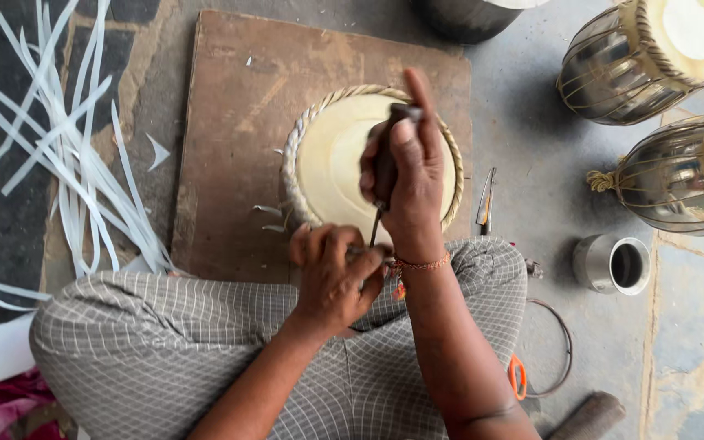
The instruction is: The person sits on the floor and uses a tool to weave white strips into the rim of a drum. They repeatedly pull the strips through the existing rope structure to secure the drumhead.
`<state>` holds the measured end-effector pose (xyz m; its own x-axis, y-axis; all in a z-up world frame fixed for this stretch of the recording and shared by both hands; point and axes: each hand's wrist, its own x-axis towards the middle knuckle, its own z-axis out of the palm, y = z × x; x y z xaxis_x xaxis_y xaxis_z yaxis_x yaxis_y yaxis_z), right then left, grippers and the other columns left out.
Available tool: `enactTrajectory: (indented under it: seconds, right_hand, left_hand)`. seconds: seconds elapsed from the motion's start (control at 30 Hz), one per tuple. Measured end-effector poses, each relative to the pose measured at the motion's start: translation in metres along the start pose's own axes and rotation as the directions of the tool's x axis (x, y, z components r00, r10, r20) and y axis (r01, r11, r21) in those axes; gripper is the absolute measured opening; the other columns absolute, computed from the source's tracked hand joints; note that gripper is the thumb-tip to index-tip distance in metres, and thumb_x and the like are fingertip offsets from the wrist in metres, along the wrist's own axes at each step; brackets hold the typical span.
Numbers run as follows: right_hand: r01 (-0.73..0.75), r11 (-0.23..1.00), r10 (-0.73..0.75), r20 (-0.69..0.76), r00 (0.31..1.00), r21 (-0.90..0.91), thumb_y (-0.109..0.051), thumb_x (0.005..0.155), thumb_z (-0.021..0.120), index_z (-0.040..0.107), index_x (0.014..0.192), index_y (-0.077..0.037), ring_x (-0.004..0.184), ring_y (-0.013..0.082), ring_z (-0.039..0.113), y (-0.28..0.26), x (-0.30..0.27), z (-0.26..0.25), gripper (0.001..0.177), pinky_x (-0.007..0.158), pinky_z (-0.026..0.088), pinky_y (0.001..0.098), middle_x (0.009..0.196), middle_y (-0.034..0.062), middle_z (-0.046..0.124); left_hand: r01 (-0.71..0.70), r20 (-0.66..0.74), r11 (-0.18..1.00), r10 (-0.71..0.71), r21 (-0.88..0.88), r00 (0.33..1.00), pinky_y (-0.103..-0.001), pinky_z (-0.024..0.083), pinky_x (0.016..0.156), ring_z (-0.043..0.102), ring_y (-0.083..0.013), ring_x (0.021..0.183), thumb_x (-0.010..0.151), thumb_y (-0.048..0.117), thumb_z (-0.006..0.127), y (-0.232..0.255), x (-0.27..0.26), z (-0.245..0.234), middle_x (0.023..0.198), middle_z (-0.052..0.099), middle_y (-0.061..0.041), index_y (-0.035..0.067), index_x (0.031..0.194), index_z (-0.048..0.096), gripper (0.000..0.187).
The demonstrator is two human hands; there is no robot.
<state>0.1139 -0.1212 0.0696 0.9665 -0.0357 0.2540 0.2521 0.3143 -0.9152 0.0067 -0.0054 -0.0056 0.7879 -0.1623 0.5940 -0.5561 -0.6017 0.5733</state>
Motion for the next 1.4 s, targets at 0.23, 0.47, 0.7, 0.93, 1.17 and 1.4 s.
enactTrajectory:
  seconds: [0.23, 0.47, 0.7, 0.93, 1.17, 1.4]
  right_hand:
    - [0.274, 0.961, -0.250, 0.292, 0.923, -0.043, -0.041, 0.117, 0.050, 0.054, 0.101, -0.003, 0.070, 0.0208, 0.040, -0.115, 0.049, -0.083, 0.041, 0.067, 0.033, 0.0329, 0.086, 0.0107, 0.056]
    - [-0.043, 0.794, 0.607, 0.785, 0.128, -0.607, -0.025, 0.093, 0.080, 0.069, 0.132, -0.007, 0.109, 0.0282, 0.073, -0.096, -0.116, -0.036, 0.044, 0.094, 0.058, 0.0376, 0.120, 0.0104, 0.074]
    - [0.036, 0.441, 0.188, 0.131, 0.973, -0.897, -0.026, 0.080, 0.084, 0.074, 0.103, -0.010, 0.095, 0.0246, 0.068, -0.065, -0.126, -0.047, 0.029, 0.082, 0.053, 0.0378, 0.097, 0.0035, 0.073]
    - [0.349, 0.272, -0.030, 0.354, 0.935, -0.897, -0.025, 0.076, 0.083, 0.073, 0.093, -0.018, 0.102, 0.0227, 0.060, -0.030, -0.101, -0.038, 0.022, 0.090, 0.037, 0.0370, 0.100, -0.0030, 0.070]
    - [0.288, 0.312, -0.174, 0.244, 0.954, -0.905, -0.010, 0.088, 0.076, 0.065, 0.090, -0.013, 0.092, 0.0186, 0.061, -0.004, -0.104, -0.050, 0.011, 0.088, 0.041, 0.0346, 0.098, -0.0044, 0.072]
    - [0.186, 0.327, -0.252, 0.104, 0.962, -0.926, -0.005, 0.086, 0.076, 0.064, 0.086, -0.012, 0.081, 0.0183, 0.065, -0.010, -0.100, -0.044, 0.014, 0.079, 0.046, 0.0313, 0.087, -0.0012, 0.071]
  left_hand:
    - [-0.080, 0.005, 0.996, 0.080, 0.050, 0.997, -0.050, 0.026, 0.103, 0.050, -0.0204, 0.108, 0.093, 0.018, 0.076, 0.003, -0.027, -0.004, 0.102, 0.050, 0.003, 0.027, 0.113, 0.064, 0.025]
    - [-0.026, 0.030, 0.992, 0.030, -0.120, 0.999, -0.049, 0.031, 0.107, 0.057, -0.0235, 0.111, 0.083, 0.021, 0.083, -0.005, 0.005, -0.014, 0.114, 0.060, 0.000, 0.015, 0.119, 0.058, 0.044]
    - [-0.086, 0.156, 0.996, 0.084, 0.007, 0.984, -0.044, 0.034, 0.094, 0.059, -0.0190, 0.104, 0.081, 0.021, 0.081, -0.012, 0.022, -0.030, 0.109, 0.061, -0.002, 0.011, 0.104, 0.066, 0.030]
    - [-0.177, 0.207, 0.983, 0.162, 0.055, 0.965, -0.039, 0.035, 0.094, 0.059, -0.0150, 0.098, 0.092, 0.017, 0.074, -0.017, 0.032, -0.025, 0.104, 0.064, 0.003, 0.013, 0.093, 0.067, 0.008]
    - [-0.161, 0.182, 0.987, 0.159, -0.004, 0.970, -0.043, 0.035, 0.093, 0.055, -0.0210, 0.098, 0.089, 0.032, 0.076, -0.016, 0.035, -0.016, 0.097, 0.059, 0.000, 0.013, 0.095, 0.065, 0.023]
    - [-0.151, 0.178, 0.986, 0.136, 0.070, 0.975, -0.043, 0.033, 0.087, 0.055, -0.0221, 0.095, 0.086, 0.014, 0.072, 0.000, 0.014, -0.003, 0.094, 0.058, -0.002, 0.012, 0.092, 0.061, 0.013]
